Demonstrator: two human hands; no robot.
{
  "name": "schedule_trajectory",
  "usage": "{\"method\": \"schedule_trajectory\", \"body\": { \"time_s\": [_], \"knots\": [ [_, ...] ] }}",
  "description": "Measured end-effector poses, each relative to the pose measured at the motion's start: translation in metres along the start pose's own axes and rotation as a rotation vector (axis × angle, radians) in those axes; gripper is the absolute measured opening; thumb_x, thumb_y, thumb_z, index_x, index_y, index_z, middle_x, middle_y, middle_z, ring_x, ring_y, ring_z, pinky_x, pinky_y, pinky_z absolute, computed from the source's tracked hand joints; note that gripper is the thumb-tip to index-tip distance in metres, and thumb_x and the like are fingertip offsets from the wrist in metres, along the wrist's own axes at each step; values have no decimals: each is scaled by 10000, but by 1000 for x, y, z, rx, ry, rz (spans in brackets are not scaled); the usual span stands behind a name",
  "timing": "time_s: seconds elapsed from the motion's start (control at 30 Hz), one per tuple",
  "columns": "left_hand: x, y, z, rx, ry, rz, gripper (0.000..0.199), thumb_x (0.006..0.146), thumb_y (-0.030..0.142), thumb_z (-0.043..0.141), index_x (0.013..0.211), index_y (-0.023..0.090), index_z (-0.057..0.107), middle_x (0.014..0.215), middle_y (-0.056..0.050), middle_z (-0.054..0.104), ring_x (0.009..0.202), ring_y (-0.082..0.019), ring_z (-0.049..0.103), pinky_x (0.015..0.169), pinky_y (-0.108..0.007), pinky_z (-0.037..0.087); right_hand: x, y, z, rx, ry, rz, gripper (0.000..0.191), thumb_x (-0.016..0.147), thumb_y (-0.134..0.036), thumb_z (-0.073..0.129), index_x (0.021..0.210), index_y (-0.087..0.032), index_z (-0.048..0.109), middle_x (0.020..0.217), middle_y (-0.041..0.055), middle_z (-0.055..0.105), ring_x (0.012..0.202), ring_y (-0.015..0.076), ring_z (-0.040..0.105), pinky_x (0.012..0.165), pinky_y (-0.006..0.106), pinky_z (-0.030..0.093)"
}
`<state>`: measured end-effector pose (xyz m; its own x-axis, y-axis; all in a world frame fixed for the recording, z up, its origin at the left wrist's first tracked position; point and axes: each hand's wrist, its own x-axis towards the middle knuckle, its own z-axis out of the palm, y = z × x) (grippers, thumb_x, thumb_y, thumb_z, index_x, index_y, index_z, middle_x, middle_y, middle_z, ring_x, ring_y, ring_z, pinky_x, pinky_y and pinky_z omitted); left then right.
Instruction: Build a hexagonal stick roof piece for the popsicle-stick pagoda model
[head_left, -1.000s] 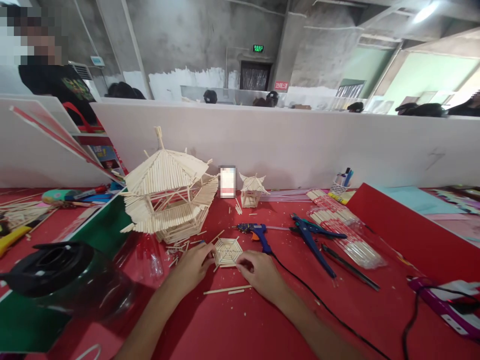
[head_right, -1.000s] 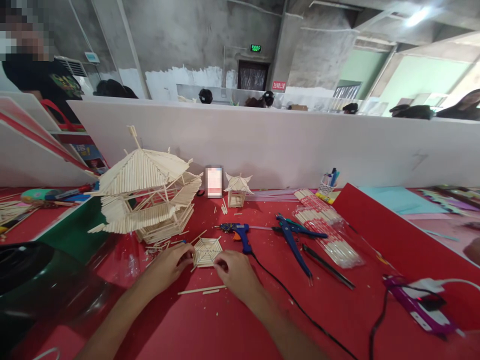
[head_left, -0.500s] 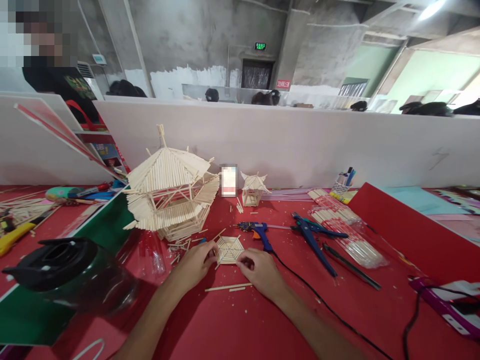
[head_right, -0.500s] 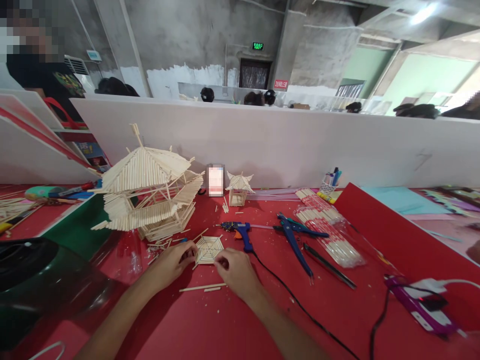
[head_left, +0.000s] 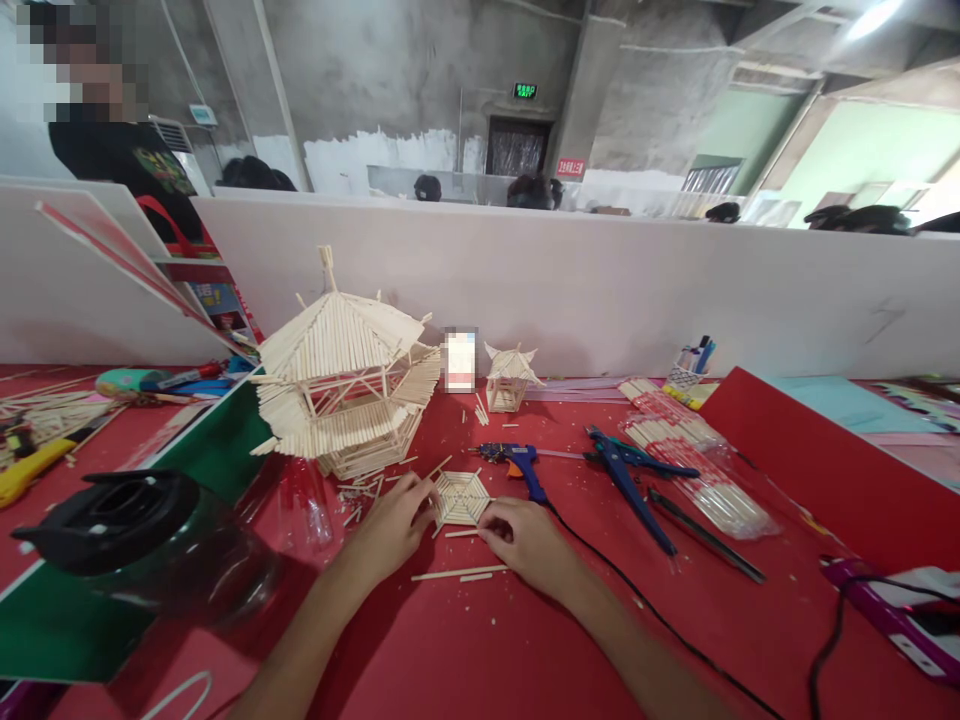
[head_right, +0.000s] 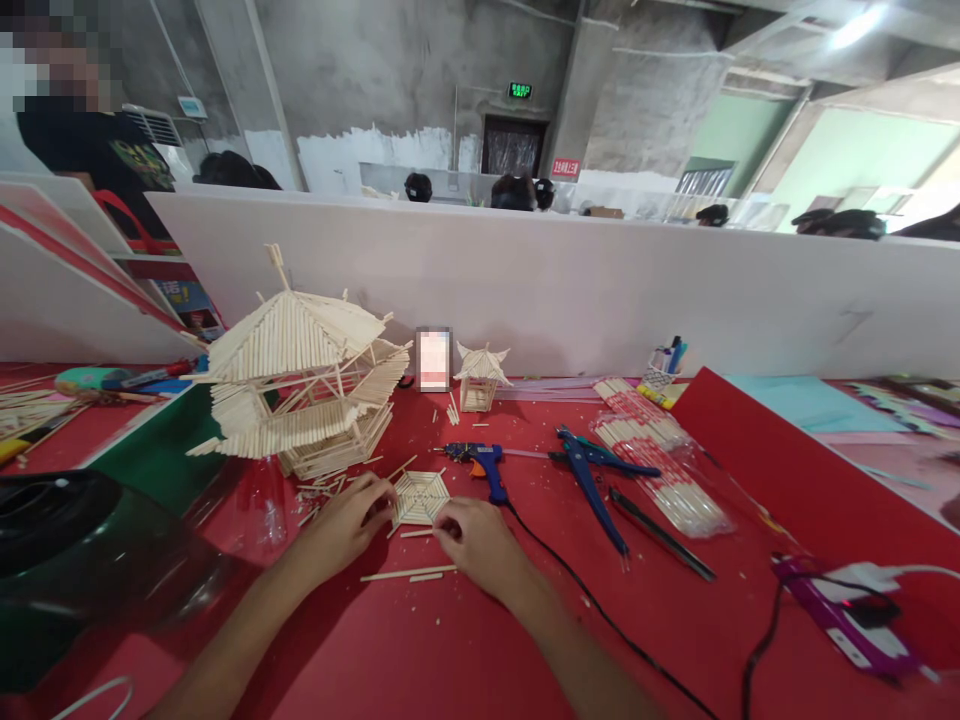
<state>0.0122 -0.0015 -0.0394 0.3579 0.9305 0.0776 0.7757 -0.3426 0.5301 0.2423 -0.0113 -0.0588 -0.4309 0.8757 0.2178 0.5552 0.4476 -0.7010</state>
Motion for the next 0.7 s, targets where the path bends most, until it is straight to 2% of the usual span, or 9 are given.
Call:
{"method": "schedule_trajectory", "body": {
  "time_s": [0.2,0.37,0.53,0.7],
  "knots": [
    [1,1,7,42,97,-10,296,914,331,547,1181,204,561,1159,-103,627,1059,-263,588,915,-381,435,-1,-2,-1,-21,-39,-9,112,799,-106,645,753,-200,686,771,0,658,687,129,574,634,223,400],
    [2,5,8,99,99,-62,307,865,303,624,1145,186,577,1097,-106,642,1053,-276,584,912,-391,426,-1,-3,1,-14,-56,5,89,788,-115,664,761,-199,675,768,-6,640,689,127,566,636,223,403],
    [1,12,6,219,114,-79,210,924,272,523,1075,179,636,1085,-106,613,997,-262,574,902,-385,418,-3,-4,-2,-28,-22,3,92,822,-119,620,806,-197,666,781,-2,635,685,123,560,641,223,398],
    [1,14,4,292,85,-150,261,947,307,476,1067,157,653,1068,-122,615,999,-273,588,883,-384,429,-2,2,0,-54,7,6,105,822,-96,593,810,-191,636,771,4,631,684,127,562,640,225,388]
  ]
}}
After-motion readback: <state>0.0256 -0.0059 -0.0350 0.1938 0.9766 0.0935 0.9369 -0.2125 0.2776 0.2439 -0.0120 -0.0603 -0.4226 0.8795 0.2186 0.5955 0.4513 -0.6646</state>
